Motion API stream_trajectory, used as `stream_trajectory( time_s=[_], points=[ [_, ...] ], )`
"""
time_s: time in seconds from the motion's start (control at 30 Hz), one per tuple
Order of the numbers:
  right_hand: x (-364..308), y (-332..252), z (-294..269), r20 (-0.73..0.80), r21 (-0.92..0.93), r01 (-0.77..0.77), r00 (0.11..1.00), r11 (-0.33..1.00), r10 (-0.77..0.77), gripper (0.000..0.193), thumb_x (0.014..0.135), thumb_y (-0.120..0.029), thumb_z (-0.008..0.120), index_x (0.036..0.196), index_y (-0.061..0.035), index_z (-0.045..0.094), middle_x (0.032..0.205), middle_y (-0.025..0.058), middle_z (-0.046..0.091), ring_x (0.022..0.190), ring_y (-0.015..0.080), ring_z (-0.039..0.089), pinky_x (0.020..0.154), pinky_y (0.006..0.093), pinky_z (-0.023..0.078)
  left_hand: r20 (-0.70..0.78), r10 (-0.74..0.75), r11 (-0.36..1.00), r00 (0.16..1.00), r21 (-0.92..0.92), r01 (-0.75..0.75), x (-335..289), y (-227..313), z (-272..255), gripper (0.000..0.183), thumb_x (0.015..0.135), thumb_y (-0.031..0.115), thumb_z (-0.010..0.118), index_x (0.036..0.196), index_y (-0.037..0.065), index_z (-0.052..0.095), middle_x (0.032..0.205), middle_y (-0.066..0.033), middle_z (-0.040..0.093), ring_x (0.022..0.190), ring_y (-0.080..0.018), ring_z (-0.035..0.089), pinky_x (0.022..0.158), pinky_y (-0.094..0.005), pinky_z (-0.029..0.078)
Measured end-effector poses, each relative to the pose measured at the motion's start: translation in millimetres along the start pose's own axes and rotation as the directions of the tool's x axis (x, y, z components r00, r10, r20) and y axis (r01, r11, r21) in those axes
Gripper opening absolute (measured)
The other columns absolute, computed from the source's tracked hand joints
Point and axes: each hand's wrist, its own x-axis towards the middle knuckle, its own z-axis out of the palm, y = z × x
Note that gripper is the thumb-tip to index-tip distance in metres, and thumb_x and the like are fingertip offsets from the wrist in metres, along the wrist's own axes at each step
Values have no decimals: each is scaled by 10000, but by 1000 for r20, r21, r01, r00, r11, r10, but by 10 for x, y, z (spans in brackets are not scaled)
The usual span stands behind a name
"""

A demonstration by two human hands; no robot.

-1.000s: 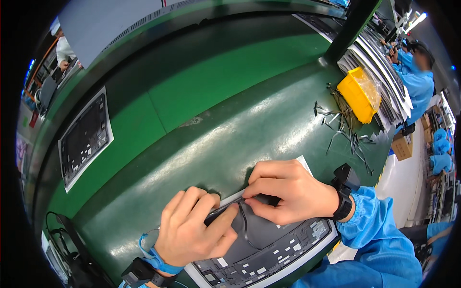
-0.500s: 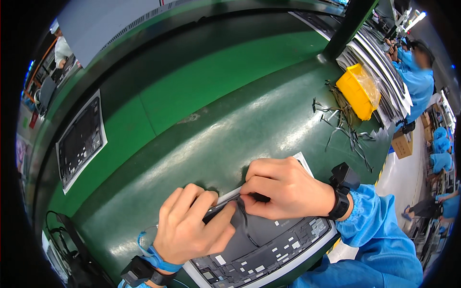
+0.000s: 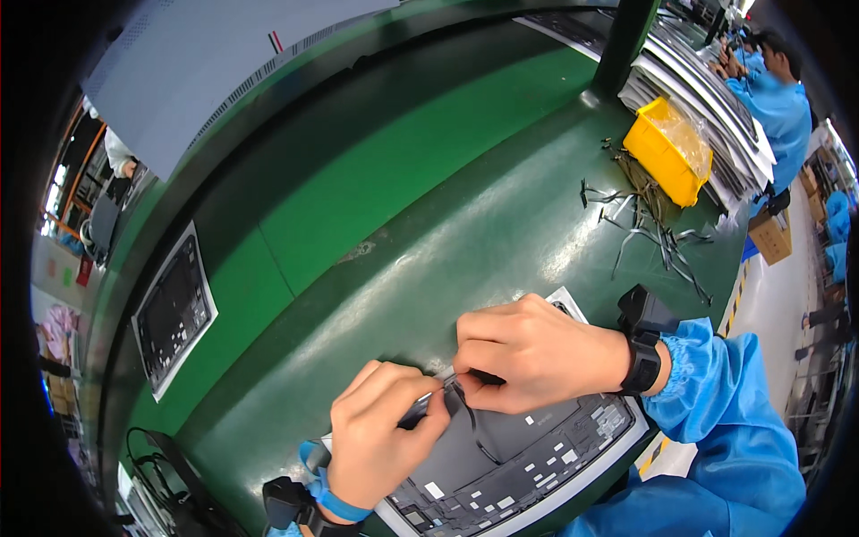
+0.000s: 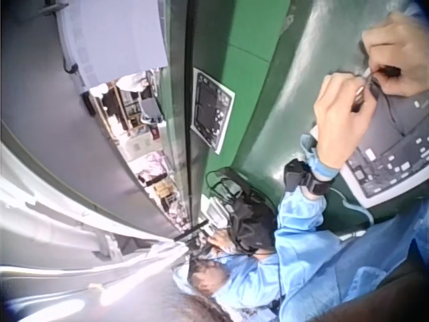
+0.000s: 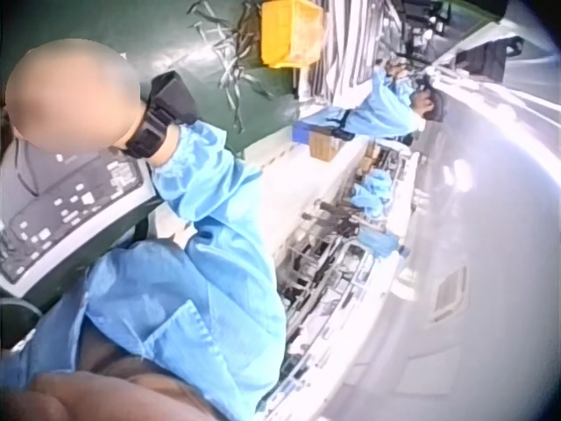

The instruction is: The recorder is assembling plastic electronic component housings by manually attaching rubber gaskets or seals on an assembly line.

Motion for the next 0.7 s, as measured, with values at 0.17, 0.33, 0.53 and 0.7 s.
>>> stream_trajectory(
  time_s=[0.17, 0.33, 0.53, 0.7],
  points=[
    [-26, 9, -18, -7, 44, 0, 1000, 999, 0, 202, 765, -73, 750, 717, -27, 560, 756, 81, 499, 646, 269, 615, 486, 415, 485, 8, -12, 998, 1000, 66, 11, 19, 39, 26, 214, 658, -73, 836, 798, 5, 694, 794, -88, 680, 709, -258, 650, 632, -351, 525],
    [0, -12, -17, -4, 67, 5, 1000, 998, -5, 230, 777, -88, 758, 704, -30, 548, 762, 79, 505, 660, 265, 617, 494, 413, 487, 40, -44, 992, 998, 118, 39, 37, 104, -35, 226, 645, -74, 839, 784, 8, 681, 785, -85, 670, 694, -256, 639, 608, -346, 511],
    [-9, 25, -17, 4, 28, 13, 1000, 1000, -13, 237, 785, -96, 757, 697, -33, 545, 766, 77, 509, 668, 260, 614, 499, 410, 487, 14, -11, 990, 1000, 143, 9, 75, 105, 44, 226, 673, -58, 829, 744, 21, 629, 780, -67, 595, 680, -262, 581, 569, -379, 474],
    [-3, 42, 2, -46, 28, 51, 998, 998, -50, 194, 742, -26, 810, 801, -31, 625, 795, 54, 527, 613, 221, 597, 452, 362, 464, 39, 74, 976, 997, 201, -80, 60, 97, 28, 209, 687, -66, 813, 758, 24, 638, 799, -75, 599, 684, -260, 576, 567, -378, 483]
  ],
)
